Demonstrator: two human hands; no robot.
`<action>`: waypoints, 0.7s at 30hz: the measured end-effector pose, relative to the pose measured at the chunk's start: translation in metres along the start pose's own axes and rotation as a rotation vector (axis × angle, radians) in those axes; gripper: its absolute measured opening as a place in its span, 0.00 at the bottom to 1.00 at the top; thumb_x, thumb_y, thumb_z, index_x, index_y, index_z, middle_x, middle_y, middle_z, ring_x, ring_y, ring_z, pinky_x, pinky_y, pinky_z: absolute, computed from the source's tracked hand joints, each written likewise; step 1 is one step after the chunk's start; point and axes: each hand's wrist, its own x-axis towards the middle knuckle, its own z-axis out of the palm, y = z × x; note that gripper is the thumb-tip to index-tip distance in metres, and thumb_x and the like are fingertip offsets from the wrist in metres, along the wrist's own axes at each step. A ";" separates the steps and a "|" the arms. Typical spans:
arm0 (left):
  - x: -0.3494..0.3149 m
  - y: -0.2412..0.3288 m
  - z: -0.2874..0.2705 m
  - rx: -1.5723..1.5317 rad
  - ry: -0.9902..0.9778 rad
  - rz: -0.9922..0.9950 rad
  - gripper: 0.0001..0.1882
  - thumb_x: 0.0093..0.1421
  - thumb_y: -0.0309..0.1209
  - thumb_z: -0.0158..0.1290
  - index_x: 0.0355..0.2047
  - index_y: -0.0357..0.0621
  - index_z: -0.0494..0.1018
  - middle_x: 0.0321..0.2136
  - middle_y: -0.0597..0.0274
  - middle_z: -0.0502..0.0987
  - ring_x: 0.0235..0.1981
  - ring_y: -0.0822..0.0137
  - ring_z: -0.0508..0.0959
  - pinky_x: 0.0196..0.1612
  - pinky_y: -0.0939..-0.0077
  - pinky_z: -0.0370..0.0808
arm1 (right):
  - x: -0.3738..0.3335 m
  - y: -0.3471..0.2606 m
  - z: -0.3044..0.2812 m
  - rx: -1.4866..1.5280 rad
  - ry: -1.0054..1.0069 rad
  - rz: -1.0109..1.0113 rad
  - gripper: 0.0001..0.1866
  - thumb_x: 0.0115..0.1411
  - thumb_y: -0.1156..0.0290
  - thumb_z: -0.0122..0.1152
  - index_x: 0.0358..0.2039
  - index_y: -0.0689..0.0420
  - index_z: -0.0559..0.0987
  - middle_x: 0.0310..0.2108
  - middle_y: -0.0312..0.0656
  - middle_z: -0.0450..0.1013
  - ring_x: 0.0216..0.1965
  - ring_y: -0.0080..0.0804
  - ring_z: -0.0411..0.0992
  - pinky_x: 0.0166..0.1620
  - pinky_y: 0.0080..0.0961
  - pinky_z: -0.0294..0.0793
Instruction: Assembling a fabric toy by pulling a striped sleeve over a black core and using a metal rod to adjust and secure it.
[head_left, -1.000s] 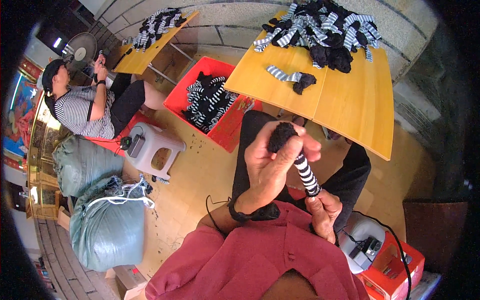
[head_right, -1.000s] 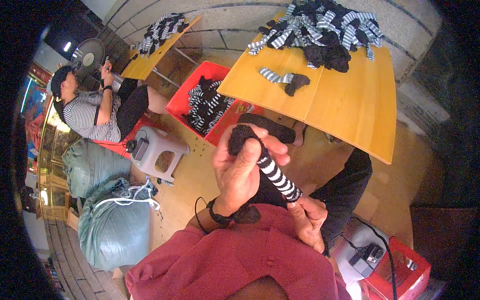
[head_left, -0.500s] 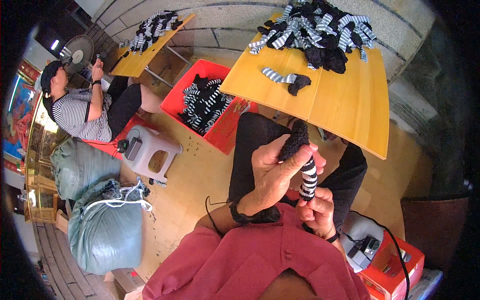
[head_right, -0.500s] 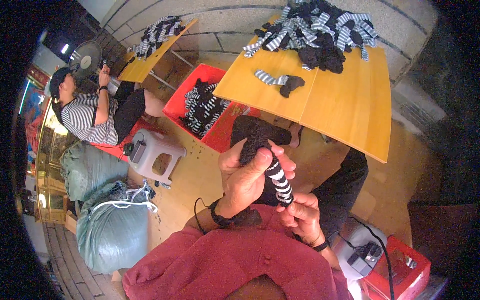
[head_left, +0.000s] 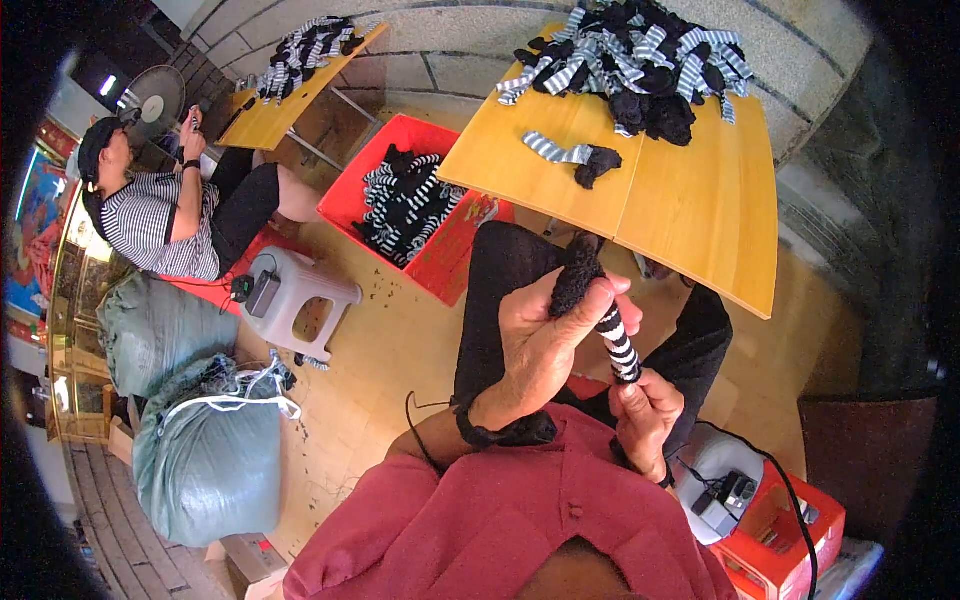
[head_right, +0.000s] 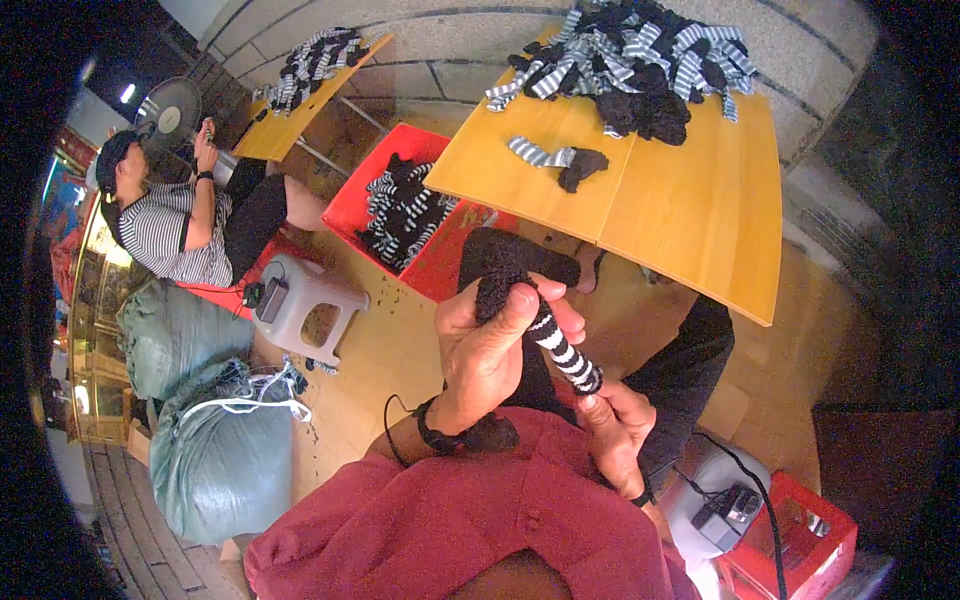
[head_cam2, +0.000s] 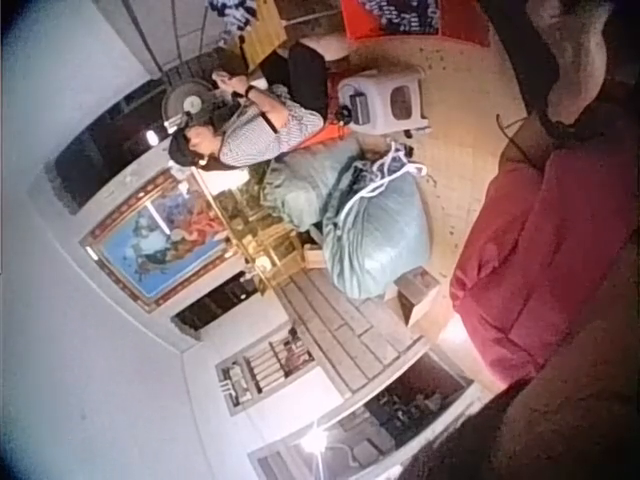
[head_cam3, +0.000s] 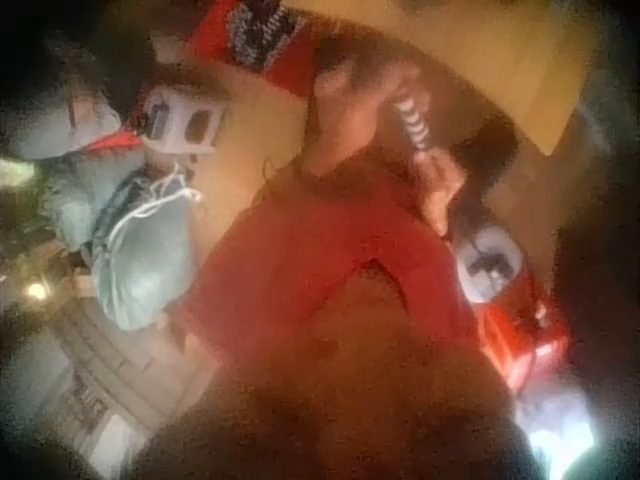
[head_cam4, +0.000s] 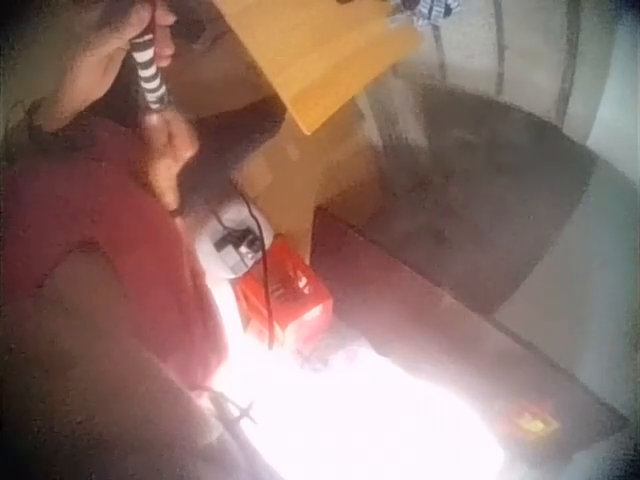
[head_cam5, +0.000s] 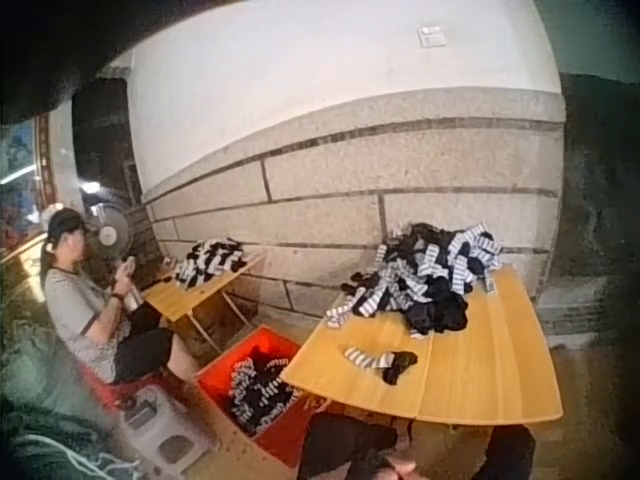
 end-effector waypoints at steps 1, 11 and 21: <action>-0.001 0.000 0.000 0.000 0.002 0.000 0.12 0.60 0.33 0.51 0.36 0.34 0.73 0.24 0.59 0.77 0.26 0.74 0.76 0.29 0.82 0.73 | 0.000 -0.006 0.004 0.261 -0.054 0.135 0.09 0.54 0.71 0.60 0.26 0.65 0.76 0.16 0.35 0.68 0.14 0.19 0.61 0.18 0.19 0.57; 0.009 0.003 -0.004 -0.164 -0.189 0.008 0.21 0.60 0.31 0.50 0.51 0.34 0.63 0.36 0.51 0.75 0.36 0.65 0.77 0.40 0.74 0.73 | 0.009 -0.020 -0.005 0.548 -0.302 0.503 0.16 0.58 0.64 0.54 0.32 0.69 0.75 0.13 0.38 0.66 0.10 0.18 0.54 0.13 0.15 0.48; 0.039 -0.001 -0.029 -0.286 -0.138 0.040 0.13 0.55 0.23 0.54 0.41 0.34 0.69 0.32 0.56 0.76 0.29 0.68 0.76 0.34 0.76 0.74 | 0.012 -0.017 -0.010 0.662 -0.430 0.547 0.17 0.61 0.65 0.51 0.31 0.70 0.75 0.13 0.39 0.66 0.10 0.17 0.55 0.13 0.15 0.47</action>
